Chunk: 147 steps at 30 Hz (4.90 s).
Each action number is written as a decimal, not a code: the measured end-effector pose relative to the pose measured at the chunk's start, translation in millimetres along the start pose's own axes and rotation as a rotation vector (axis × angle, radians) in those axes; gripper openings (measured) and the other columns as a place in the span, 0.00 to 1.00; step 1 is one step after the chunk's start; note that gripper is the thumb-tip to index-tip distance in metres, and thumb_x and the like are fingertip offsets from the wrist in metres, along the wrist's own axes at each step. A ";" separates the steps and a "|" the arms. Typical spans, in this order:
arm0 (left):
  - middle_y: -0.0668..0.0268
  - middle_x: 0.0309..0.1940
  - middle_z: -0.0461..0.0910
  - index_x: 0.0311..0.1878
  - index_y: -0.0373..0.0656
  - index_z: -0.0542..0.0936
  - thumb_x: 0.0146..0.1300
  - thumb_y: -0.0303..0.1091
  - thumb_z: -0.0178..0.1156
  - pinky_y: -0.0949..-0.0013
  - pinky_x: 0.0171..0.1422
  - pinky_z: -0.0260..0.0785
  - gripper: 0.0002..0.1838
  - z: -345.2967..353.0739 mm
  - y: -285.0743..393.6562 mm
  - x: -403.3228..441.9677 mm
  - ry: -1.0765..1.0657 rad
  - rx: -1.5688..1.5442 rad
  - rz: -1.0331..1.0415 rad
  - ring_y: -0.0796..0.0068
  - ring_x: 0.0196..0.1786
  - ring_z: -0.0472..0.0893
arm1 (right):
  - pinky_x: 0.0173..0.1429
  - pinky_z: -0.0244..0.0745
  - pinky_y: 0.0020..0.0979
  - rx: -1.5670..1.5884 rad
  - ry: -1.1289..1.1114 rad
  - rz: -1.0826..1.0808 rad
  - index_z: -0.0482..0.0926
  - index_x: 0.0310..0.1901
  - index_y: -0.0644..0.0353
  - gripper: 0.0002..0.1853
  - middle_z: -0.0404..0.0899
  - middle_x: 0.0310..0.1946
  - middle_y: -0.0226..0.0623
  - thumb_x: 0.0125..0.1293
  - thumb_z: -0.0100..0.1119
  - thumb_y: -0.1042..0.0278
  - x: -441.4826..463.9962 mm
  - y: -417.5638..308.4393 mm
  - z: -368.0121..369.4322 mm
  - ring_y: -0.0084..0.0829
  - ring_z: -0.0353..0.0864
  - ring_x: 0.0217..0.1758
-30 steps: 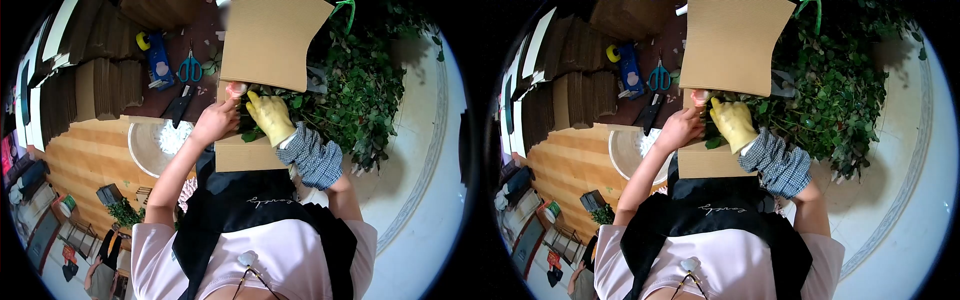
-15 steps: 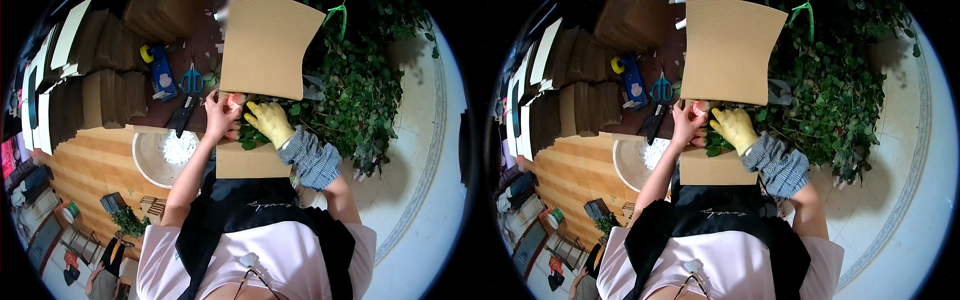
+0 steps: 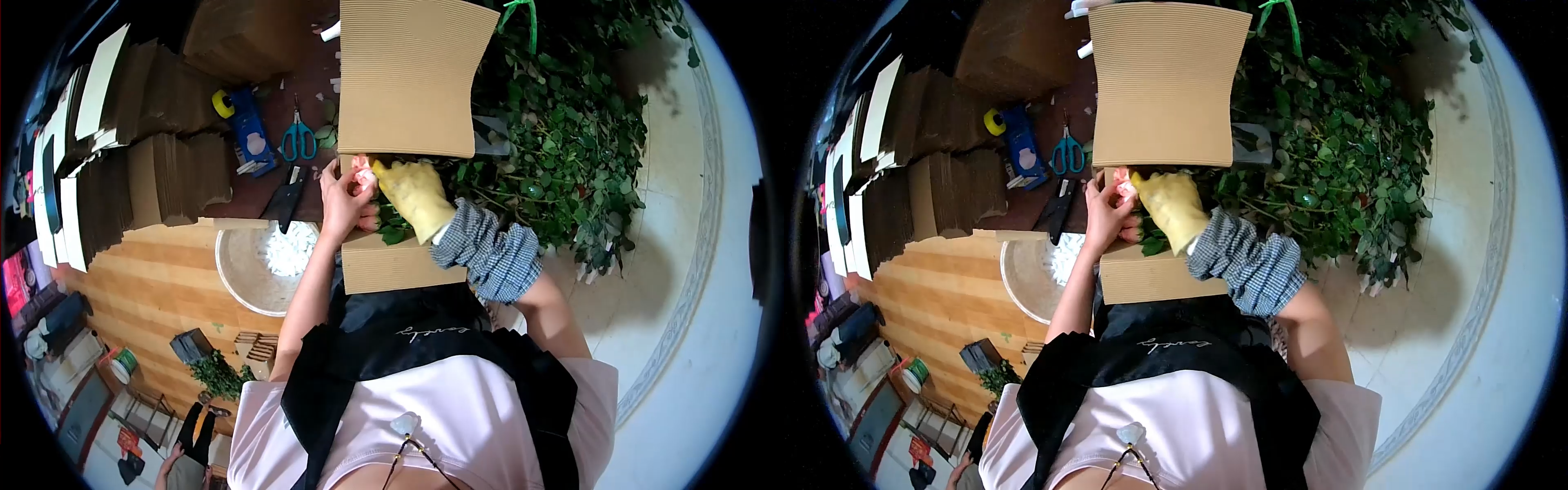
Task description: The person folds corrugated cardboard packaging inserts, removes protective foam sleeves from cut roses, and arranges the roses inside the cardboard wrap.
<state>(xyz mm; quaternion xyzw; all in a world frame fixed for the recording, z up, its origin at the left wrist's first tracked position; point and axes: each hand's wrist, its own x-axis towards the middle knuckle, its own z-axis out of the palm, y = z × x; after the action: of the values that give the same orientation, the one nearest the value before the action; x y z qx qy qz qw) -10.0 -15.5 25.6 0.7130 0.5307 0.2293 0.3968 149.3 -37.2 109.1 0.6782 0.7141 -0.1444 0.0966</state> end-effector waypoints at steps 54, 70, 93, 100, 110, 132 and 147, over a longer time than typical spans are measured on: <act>0.52 0.53 0.82 0.58 0.39 0.78 0.66 0.43 0.63 0.56 0.59 0.75 0.23 -277.3 22.5 -7.3 0.634 0.719 0.015 0.53 0.54 0.83 | 0.62 0.72 0.36 -0.389 -0.300 -0.337 0.44 0.78 0.68 0.49 0.54 0.76 0.58 0.68 0.55 0.44 -32.9 4.0 -18.0 0.44 0.74 0.64; 0.64 0.42 0.82 0.48 0.50 0.85 0.63 0.37 0.66 0.62 0.49 0.75 0.11 -273.8 39.4 -8.0 0.857 0.883 0.037 0.61 0.45 0.82 | 0.49 0.79 0.34 -0.473 -0.225 -0.258 0.45 0.78 0.65 0.48 0.61 0.76 0.45 0.70 0.52 0.40 -32.9 4.1 4.3 0.32 0.81 0.52; 0.74 0.37 0.81 0.53 0.39 0.80 0.71 0.39 0.63 0.80 0.34 0.67 0.15 -110.2 -9.8 33.5 -0.944 -0.235 -0.267 0.86 0.34 0.77 | 0.40 0.78 0.38 -0.302 -0.149 -0.274 0.80 0.56 0.55 0.23 0.86 0.41 0.31 0.60 0.59 0.55 -26.8 16.1 37.0 0.32 0.84 0.39; 0.75 0.35 0.81 0.48 0.40 0.80 0.70 0.40 0.65 0.78 0.36 0.70 0.13 -69.5 -16.4 6.3 -0.609 -0.544 -0.402 0.85 0.33 0.77 | 0.43 0.80 0.40 -0.060 0.058 -0.194 0.80 0.51 0.55 0.16 0.85 0.46 0.34 0.65 0.56 0.60 -33.7 17.1 16.2 0.36 0.87 0.42; 0.57 0.20 0.83 0.27 0.42 0.84 0.59 0.60 0.68 0.59 0.34 0.77 0.26 -57.9 53.4 -1.8 -0.452 0.637 0.065 0.58 0.28 0.85 | 0.82 0.38 0.53 0.022 0.002 -0.242 0.49 0.78 0.61 0.53 0.49 0.79 0.52 0.60 0.61 0.37 -22.9 11.3 52.9 0.52 0.46 0.82; 0.54 0.27 0.85 0.40 0.48 0.85 0.64 0.43 0.60 0.55 0.34 0.78 0.11 -56.0 97.7 -24.8 -0.480 0.774 0.371 0.54 0.31 0.86 | 0.83 0.37 0.52 -0.252 0.299 -0.030 0.57 0.75 0.52 0.35 0.52 0.79 0.41 0.71 0.35 0.42 -1.7 -10.4 122.6 0.45 0.50 0.81; 0.58 0.30 0.85 0.32 0.43 0.82 0.63 0.46 0.62 0.57 0.32 0.79 0.15 -31.5 81.7 -26.4 -0.394 0.785 0.375 0.55 0.29 0.86 | 0.83 0.44 0.44 0.016 0.015 -0.173 0.57 0.75 0.60 0.48 0.58 0.76 0.48 0.55 0.63 0.50 -29.6 -1.2 28.3 0.45 0.54 0.81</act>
<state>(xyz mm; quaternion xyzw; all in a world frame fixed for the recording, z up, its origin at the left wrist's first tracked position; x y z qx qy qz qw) 4.6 -40.1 112.4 0.9223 0.3543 -0.0605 0.1421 148.2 -74.6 92.5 0.6156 0.7696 -0.1530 0.0731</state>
